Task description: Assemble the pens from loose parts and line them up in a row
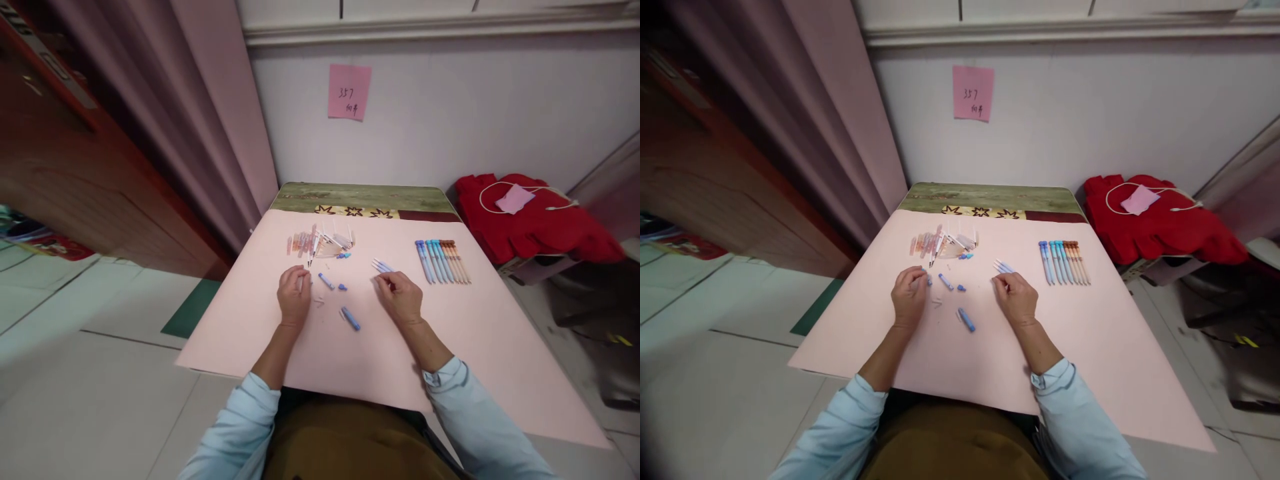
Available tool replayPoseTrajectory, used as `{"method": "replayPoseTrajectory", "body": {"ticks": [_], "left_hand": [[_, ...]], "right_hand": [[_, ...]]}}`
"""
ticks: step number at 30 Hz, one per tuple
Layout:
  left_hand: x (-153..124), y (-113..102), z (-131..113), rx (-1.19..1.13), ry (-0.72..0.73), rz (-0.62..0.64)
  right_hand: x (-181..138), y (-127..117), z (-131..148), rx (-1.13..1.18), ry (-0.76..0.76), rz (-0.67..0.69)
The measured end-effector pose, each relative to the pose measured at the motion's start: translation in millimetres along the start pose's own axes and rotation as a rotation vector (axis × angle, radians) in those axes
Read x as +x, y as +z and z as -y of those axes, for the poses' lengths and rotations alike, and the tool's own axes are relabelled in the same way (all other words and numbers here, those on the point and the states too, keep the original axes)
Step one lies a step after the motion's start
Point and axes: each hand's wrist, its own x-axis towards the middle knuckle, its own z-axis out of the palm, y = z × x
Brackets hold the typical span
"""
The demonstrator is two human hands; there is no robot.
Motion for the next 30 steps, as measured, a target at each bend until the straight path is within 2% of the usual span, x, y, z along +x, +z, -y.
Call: {"method": "replayPoseTrajectory", "body": {"ticks": [3, 6, 10, 13, 18, 25, 30], "left_hand": [[21.5, 12.1, -10.1, -0.014, -0.016, -0.058], [38.1, 25.3, -16.1, -0.038, 0.007, -0.066], [29.1, 32.3, -12.8, -0.005, 0.009, -0.058], [15.5, 29.1, -4.6, -0.001, 0.005, -0.031], [14.7, 23.0, 4.2, 0.007, 0.007, -0.006], [16.4, 28.3, 8.7, -0.001, 0.008, 0.001], [16.9, 28.7, 14.3, -0.014, -0.078, -0.037]], "right_hand": [[-1.5, 0.0, -0.3, 0.004, 0.017, -0.014], [-2.3, -1.1, -0.9, 0.006, 0.063, -0.03], [-0.3, -3.5, -4.8, -0.049, 0.226, -0.111], [2.7, -5.6, -10.4, -0.12, 0.306, -0.109], [4.9, -7.6, -18.0, -0.198, 0.237, -0.021], [6.9, -9.1, -21.9, -0.364, 0.081, 0.062], [7.5, -8.4, -23.9, -0.414, 0.057, 0.095]]}}
